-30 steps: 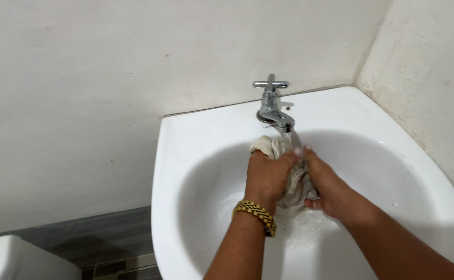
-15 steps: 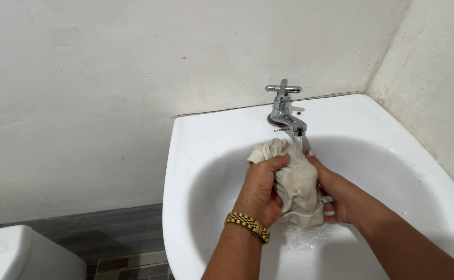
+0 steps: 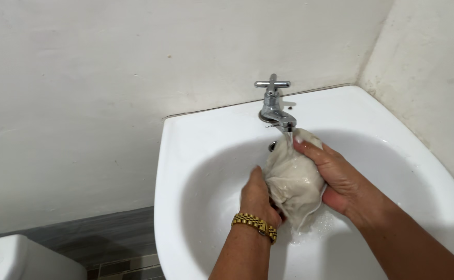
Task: The person wets a cloth under running water, then wipes the sink basin, faucet, and surrounding counter area. The person repeatedly rinses and wrings the cloth while continuing to wipe the sink surfaces.
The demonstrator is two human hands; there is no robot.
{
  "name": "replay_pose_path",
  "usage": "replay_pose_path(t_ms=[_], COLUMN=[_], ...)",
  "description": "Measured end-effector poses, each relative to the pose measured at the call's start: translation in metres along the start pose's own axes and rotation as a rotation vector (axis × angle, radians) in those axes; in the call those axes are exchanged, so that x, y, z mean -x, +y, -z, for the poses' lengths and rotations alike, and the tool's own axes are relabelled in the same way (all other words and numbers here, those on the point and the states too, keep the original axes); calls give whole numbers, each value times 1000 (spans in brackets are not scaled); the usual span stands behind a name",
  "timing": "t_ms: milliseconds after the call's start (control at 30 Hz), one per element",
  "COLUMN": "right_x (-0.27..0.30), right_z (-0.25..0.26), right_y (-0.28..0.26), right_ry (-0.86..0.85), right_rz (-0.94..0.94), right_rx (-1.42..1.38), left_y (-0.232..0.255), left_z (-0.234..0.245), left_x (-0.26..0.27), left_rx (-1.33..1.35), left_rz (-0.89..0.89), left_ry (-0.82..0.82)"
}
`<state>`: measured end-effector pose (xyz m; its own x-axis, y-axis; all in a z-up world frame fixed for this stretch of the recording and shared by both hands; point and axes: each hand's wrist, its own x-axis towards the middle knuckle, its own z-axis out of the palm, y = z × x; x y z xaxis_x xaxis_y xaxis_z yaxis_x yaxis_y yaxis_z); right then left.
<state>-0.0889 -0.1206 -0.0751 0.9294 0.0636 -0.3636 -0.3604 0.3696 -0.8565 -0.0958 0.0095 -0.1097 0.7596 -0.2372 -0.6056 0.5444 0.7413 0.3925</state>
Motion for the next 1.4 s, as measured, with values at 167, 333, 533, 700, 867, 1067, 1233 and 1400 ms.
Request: replay_pose_path(t_ms=[167, 333, 533, 700, 867, 1067, 1233, 1400], right_x=[5, -2, 2, 6, 2, 3, 2, -2], right_z=[-4, 1, 3, -5, -9, -15, -27, -28], right_y=[-3, -5, -7, -5, 1, 10, 5, 3], right_ry=[16, 152, 337, 171, 128, 54, 137, 183], right_rz=[-89, -17, -174, -331, -167, -44, -67, -60], right_rx=[-59, 76, 374, 23, 25, 203, 272, 361], left_y=[-8, -4, -1, 1, -1, -7, 7, 15], left_z=[-8, -25, -38, -25, -28, -47, -47, -36], left_x=[-2, 17, 20, 12, 18, 37, 41, 29], left_rx=[-111, -515, -800, -353, -553, -698, -814, -837], left_rz=[-45, -253, -427, -367, -476, -470, -492, -419], left_ry=[-20, 90, 221, -36, 226, 394, 343, 261])
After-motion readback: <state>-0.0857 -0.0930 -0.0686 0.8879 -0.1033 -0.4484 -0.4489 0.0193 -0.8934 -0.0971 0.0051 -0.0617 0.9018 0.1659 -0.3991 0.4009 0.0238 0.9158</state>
